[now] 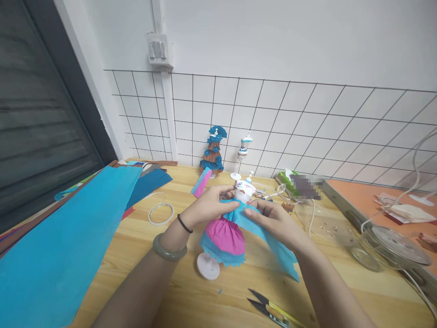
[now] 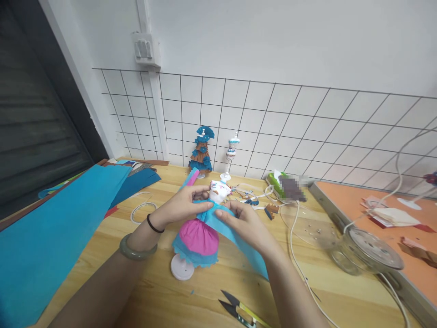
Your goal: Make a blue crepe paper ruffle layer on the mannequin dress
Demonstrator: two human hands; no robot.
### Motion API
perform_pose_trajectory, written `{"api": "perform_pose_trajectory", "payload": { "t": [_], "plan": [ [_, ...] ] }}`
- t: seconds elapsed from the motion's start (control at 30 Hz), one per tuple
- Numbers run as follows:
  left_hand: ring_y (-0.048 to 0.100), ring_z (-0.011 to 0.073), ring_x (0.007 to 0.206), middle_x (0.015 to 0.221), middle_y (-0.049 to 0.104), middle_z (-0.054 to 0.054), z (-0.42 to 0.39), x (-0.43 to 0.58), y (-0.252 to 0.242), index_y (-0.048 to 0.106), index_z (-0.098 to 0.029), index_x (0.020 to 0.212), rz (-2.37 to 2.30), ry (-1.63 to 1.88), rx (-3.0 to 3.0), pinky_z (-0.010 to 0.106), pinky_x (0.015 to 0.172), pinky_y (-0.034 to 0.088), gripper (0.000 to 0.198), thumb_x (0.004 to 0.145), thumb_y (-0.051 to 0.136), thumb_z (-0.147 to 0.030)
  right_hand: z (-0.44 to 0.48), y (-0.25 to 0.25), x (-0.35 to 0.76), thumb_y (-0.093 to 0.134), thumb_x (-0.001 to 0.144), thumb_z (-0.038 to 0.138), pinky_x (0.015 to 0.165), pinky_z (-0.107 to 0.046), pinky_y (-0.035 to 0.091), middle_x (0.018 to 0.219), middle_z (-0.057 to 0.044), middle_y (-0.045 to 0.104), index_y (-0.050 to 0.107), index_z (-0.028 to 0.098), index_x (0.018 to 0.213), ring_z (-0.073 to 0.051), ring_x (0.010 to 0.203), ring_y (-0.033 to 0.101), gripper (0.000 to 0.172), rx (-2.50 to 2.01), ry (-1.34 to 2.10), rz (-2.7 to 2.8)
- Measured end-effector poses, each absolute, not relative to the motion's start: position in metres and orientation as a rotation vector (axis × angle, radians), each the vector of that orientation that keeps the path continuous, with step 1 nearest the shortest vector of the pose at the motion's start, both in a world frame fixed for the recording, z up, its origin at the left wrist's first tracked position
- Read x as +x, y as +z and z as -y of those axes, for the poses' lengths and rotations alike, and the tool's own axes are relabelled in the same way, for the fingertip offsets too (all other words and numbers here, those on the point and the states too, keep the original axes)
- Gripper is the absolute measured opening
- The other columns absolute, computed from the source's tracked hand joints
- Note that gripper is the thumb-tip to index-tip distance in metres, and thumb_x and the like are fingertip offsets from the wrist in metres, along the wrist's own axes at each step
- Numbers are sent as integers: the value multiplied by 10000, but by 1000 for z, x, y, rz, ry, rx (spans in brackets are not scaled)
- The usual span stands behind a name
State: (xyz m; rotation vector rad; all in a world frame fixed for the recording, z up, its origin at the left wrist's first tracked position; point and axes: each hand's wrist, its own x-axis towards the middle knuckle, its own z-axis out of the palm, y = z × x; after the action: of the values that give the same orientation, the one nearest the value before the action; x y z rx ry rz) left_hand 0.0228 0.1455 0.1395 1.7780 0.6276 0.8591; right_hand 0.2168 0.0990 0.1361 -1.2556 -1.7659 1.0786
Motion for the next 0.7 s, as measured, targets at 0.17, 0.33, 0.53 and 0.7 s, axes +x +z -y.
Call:
{"api": "perform_pose_trajectory", "payload": {
  "t": [0.17,0.33,0.53,0.7],
  "plan": [
    [602,168,926,1006,666,83,-148,24,137,604,-117,1161,-632,886,1728,290,797,474,419,766,655,-247,-100,134,215,605,787,553,557,-255,338,638,21,488,575,189,692,-122,600,422,377,-1270,992,1716],
    [603,167,929,1001,670,83,-146,22,140,600,-115,1176,-649,885,1713,309,824,475,447,752,673,-238,-98,134,213,635,759,553,577,-262,374,675,7,534,594,183,742,-133,624,462,373,-1294,954,1688],
    [595,176,970,1043,660,88,-145,22,141,590,-122,1193,-656,875,1734,316,842,481,488,720,684,-198,-97,135,212,650,745,553,618,-288,428,730,-24,608,624,185,782,-159,671,523,371,-1258,926,1683],
    [592,169,968,1053,661,72,-146,23,140,604,-133,1172,-664,866,1776,306,862,478,486,696,687,-180,-96,133,214,647,774,511,692,-319,466,807,-39,670,675,190,819,-181,737,574,325,-1222,908,1717]
  ]
}}
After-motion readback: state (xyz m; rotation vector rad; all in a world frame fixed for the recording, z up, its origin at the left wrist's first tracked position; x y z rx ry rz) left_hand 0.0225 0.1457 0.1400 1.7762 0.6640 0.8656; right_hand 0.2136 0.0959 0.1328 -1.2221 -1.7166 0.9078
